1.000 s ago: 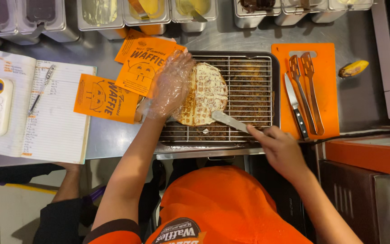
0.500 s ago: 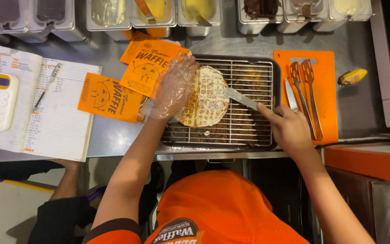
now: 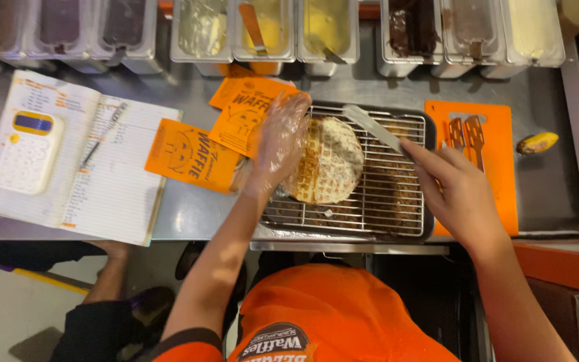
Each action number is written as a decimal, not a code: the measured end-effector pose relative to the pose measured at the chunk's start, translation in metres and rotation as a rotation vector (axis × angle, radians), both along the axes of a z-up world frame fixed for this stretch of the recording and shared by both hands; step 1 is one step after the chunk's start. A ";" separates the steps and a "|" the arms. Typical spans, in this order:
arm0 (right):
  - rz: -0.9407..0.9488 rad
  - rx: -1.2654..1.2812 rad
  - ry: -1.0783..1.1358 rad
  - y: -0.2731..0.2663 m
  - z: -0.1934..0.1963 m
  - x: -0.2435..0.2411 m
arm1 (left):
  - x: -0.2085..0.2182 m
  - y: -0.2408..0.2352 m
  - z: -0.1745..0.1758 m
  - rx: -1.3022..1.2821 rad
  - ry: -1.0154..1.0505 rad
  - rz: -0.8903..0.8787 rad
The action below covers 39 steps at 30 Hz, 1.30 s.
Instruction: The person places a waffle on a wire rack, spreads a white creamy topping and a dark jam-like topping on it using a spatula, folds the waffle in half, and places it into an orange branded paper wrapper.
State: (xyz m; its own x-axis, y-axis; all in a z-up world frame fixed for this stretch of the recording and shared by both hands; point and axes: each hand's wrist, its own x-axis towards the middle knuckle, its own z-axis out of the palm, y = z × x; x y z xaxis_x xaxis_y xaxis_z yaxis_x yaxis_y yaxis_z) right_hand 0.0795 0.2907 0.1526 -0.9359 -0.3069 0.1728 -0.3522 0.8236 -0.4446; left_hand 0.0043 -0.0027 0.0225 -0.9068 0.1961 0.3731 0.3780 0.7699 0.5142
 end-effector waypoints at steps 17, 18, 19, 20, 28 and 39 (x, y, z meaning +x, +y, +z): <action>0.395 0.185 0.466 -0.286 0.006 -0.184 | 0.106 -0.029 0.010 -0.090 -0.081 0.262; 0.438 0.050 0.542 -0.268 0.012 -0.173 | 0.102 -0.028 0.012 -0.116 -0.175 0.269; 0.481 -0.085 0.617 -0.239 0.015 -0.159 | 0.101 -0.025 0.014 -0.130 -0.179 0.274; 0.438 -0.106 0.584 -0.209 0.016 -0.147 | 0.100 -0.023 0.018 -0.143 -0.181 0.284; -0.501 0.304 0.190 0.086 -0.088 -0.041 | 0.073 0.000 0.043 -0.210 -0.196 0.339; -0.471 0.087 0.168 0.163 -0.173 0.019 | 0.064 0.029 0.035 0.222 -0.102 0.146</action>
